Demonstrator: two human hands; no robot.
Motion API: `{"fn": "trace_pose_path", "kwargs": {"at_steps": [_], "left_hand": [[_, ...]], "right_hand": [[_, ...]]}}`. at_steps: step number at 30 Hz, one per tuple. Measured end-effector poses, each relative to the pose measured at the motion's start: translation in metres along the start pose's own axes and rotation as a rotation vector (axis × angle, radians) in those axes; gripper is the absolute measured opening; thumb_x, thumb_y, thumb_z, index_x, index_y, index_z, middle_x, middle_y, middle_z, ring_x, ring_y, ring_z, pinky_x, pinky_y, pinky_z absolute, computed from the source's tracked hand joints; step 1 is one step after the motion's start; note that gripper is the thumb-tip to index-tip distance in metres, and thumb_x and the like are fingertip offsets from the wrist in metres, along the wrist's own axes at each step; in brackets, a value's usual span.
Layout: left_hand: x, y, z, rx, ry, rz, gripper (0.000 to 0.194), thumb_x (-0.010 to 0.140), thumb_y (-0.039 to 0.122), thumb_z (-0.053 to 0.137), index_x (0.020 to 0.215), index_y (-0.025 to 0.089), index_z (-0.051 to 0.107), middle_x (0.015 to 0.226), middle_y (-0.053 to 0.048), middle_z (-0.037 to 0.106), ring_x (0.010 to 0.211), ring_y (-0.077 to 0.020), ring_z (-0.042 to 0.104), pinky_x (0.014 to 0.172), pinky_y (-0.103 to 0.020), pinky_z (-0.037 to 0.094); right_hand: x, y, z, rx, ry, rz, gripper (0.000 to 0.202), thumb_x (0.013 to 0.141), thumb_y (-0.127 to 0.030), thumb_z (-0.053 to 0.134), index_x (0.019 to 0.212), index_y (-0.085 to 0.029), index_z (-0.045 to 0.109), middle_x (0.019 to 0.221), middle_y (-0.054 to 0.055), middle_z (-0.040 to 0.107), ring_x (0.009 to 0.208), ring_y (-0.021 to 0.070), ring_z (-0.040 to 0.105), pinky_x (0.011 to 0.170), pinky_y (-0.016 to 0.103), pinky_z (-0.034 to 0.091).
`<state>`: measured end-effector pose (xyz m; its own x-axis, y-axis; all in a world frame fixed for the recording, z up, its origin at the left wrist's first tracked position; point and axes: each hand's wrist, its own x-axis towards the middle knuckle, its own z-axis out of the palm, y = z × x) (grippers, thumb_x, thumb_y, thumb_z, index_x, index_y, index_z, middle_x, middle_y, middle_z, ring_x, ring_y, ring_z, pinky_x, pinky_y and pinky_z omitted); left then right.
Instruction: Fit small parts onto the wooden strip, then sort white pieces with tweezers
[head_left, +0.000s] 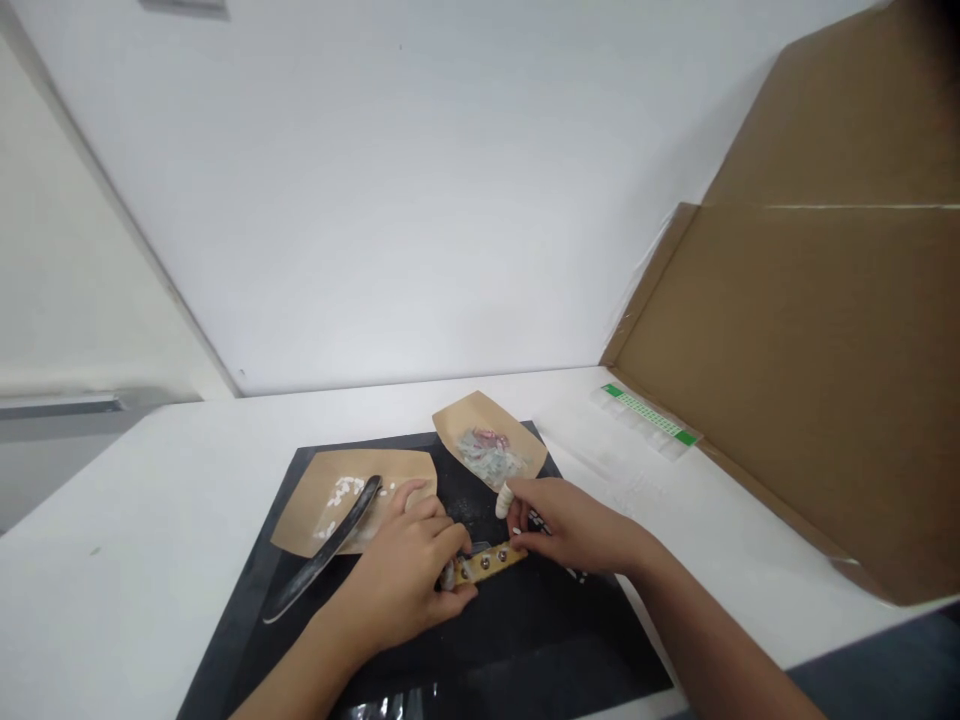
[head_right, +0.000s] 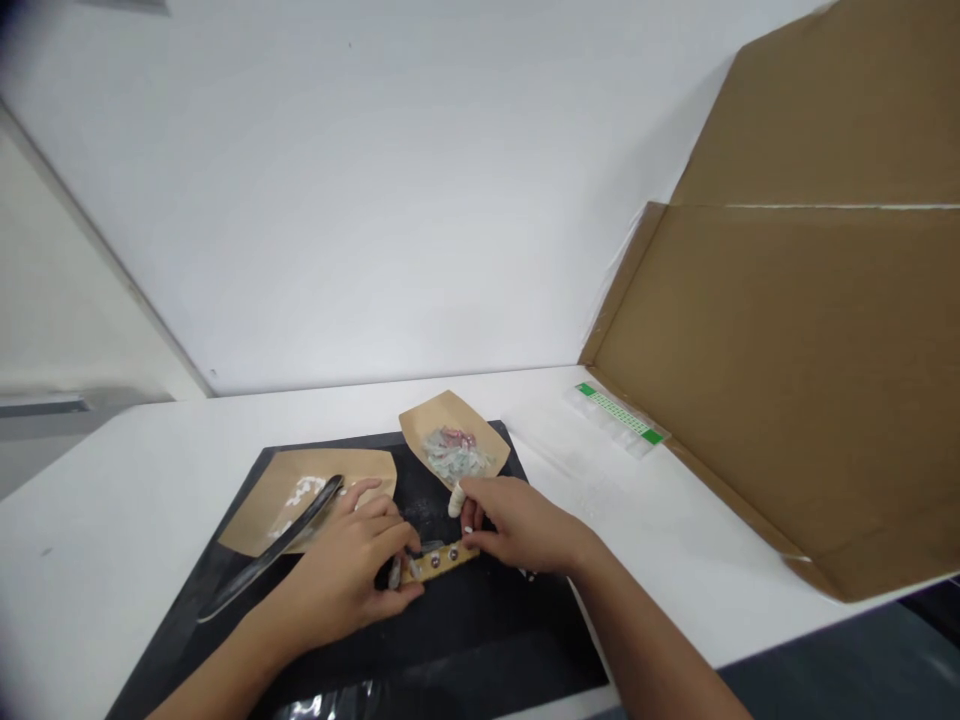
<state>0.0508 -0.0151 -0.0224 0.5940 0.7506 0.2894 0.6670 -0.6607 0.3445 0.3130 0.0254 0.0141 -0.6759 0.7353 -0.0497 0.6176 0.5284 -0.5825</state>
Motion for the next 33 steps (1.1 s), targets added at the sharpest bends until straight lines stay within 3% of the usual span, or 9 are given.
{"fn": "trace_pose_path", "kwargs": {"at_steps": [6,9,11,15,19,25,29,33], "left_hand": [[0.000,0.000,0.002,-0.006,0.029,0.034,0.028,0.078,0.040,0.084,0.092,0.025,0.065,0.083,0.001,0.070,0.100,-0.0267,0.059,0.118,-0.060,0.017],[-0.001,0.004,-0.002,-0.011,0.034,0.041,0.042,0.077,0.059,0.081,0.097,0.025,0.066,0.086,-0.001,0.069,0.105,-0.0302,0.056,0.118,-0.064,0.013],[-0.002,0.008,-0.007,-0.046,0.017,0.022,0.050,0.079,0.069,0.074,0.098,0.024,0.065,0.091,-0.003,0.067,0.105,-0.0309,0.054,0.116,-0.064,0.016],[-0.001,0.014,-0.018,-0.105,0.006,-0.007,0.030,0.096,0.051,0.061,0.103,0.023,0.064,0.101,-0.005,0.065,0.106,-0.0298,0.052,0.112,-0.061,0.024],[0.000,0.016,-0.021,-0.129,0.074,-0.010,0.016,0.101,0.034,0.057,0.111,0.022,0.062,0.108,-0.007,0.064,0.111,-0.0303,0.049,0.104,-0.053,0.036],[0.002,0.023,-0.017,-0.252,0.155,0.184,0.018,0.097,0.013,0.058,0.114,0.020,0.061,0.107,-0.006,0.066,0.104,-0.0239,0.050,0.097,-0.042,0.042],[0.003,0.023,-0.015,-0.346,0.234,0.212,0.018,0.096,0.010,0.060,0.111,0.020,0.064,0.106,-0.007,0.065,0.102,-0.0218,0.051,0.092,-0.038,0.043],[0.002,0.019,-0.016,-0.384,0.219,0.203,0.016,0.097,0.011,0.061,0.108,0.022,0.067,0.108,-0.007,0.064,0.104,-0.0212,0.052,0.094,-0.039,0.042]], "right_hand": [[-0.003,0.003,-0.004,0.023,0.183,0.048,0.015,0.094,-0.026,0.067,0.102,-0.022,0.055,0.099,0.002,0.073,0.086,0.0177,0.067,0.078,0.030,0.047],[-0.005,-0.004,-0.004,0.119,0.220,0.064,0.016,0.097,-0.027,0.065,0.105,-0.022,0.051,0.104,0.003,0.072,0.089,0.0176,0.068,0.080,0.031,0.049],[-0.006,-0.010,-0.003,0.200,0.167,0.053,0.017,0.097,-0.026,0.064,0.104,-0.023,0.050,0.104,0.002,0.071,0.091,0.0170,0.069,0.082,0.031,0.050],[-0.005,-0.017,0.003,0.303,0.064,0.028,0.014,0.098,-0.025,0.063,0.105,-0.023,0.051,0.106,0.001,0.070,0.095,0.0161,0.069,0.082,0.029,0.051],[-0.001,-0.016,0.007,0.323,0.057,0.049,0.013,0.097,-0.022,0.064,0.103,-0.022,0.052,0.102,0.001,0.070,0.091,0.0154,0.065,0.072,0.026,0.047],[0.000,-0.018,0.011,0.570,0.043,0.043,0.028,0.090,-0.023,0.077,0.099,-0.022,0.050,0.097,-0.002,0.071,0.083,0.0128,0.064,0.067,0.025,0.045],[0.001,-0.020,0.018,0.740,0.004,0.028,0.033,0.087,-0.022,0.080,0.097,-0.022,0.049,0.095,-0.002,0.071,0.083,0.0127,0.066,0.069,0.025,0.047],[0.002,-0.020,0.021,0.845,-0.019,0.006,0.039,0.084,-0.022,0.083,0.097,-0.022,0.046,0.093,-0.003,0.071,0.084,0.0138,0.068,0.072,0.026,0.049]]}}
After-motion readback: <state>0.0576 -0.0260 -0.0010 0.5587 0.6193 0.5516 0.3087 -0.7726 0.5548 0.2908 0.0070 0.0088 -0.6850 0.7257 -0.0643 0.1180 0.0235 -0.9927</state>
